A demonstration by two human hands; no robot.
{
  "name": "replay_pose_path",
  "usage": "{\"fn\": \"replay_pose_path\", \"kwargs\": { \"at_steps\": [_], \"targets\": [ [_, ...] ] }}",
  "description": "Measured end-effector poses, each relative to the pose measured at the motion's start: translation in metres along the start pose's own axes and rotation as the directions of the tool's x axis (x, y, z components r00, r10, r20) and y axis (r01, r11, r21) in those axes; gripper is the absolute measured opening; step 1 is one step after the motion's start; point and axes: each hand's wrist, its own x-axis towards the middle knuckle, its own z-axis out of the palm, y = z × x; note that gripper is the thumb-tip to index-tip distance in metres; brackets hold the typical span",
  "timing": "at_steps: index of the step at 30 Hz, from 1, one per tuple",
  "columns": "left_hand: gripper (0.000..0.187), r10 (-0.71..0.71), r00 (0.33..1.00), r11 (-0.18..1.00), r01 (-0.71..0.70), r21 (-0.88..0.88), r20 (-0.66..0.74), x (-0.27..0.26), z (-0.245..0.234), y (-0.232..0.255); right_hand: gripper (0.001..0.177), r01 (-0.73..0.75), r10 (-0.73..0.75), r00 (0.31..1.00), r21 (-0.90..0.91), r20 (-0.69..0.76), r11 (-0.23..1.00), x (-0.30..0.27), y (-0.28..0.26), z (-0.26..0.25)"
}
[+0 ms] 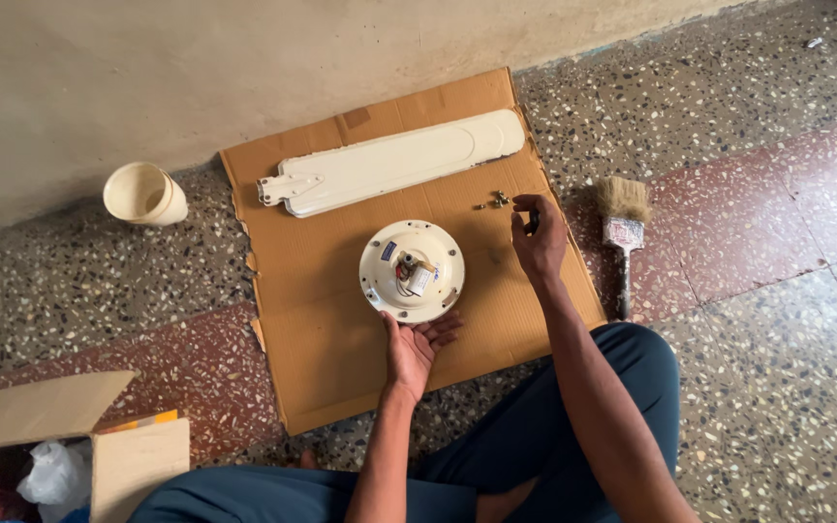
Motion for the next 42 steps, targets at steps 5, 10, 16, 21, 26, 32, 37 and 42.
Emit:
{"fn": "replay_pose_path", "kwargs": {
  "at_steps": [5,10,16,21,26,32,37,42],
  "targets": [
    [0.104,-0.002,1.0,1.0,0.002,-0.01,-0.019,0.002,-0.001,-0.002,0.023,-0.026,0.022,0.99,0.026,0.136,0.999,-0.012,-0.004,-0.008],
    [0.077,0.049,0.998,0.998,-0.047,0.041,-0.026,-0.002,-0.003,-0.006,0.024,0.06,-0.087,0.92,0.08,0.383,0.995,-0.046,-0.035,-0.019],
    [0.047,0.07,0.981,0.986,-0.04,0.163,-0.183,-0.006,-0.008,-0.002,0.024,0.057,-0.067,0.88,0.036,0.469,0.998,-0.091,-0.072,-0.026],
    [0.042,0.126,0.948,0.976,-0.065,0.209,-0.293,-0.003,-0.015,0.001,0.024,0.04,-0.058,0.886,0.049,0.461,0.998,-0.11,-0.077,-0.028],
    [0.033,0.3,0.829,0.953,-0.241,0.182,-0.471,0.002,-0.031,0.007,0.024,0.043,-0.078,0.91,0.095,0.408,0.995,-0.111,-0.067,-0.029],
    [0.025,0.489,0.682,0.87,-0.342,0.354,-0.543,-0.005,-0.04,0.015,0.023,-0.028,-0.006,0.924,0.083,0.381,0.996,-0.106,-0.066,-0.025],
    [0.019,0.755,0.578,0.611,-0.449,0.652,-0.31,-0.01,-0.023,0.017,0.02,-0.055,0.015,0.912,0.087,0.411,0.995,-0.107,-0.067,-0.023],
    [0.029,0.845,0.528,0.055,-0.244,0.968,0.085,-0.024,0.02,0.04,0.02,-0.061,0.011,0.911,0.108,0.413,0.992,-0.106,-0.066,-0.022]
  ]
}}
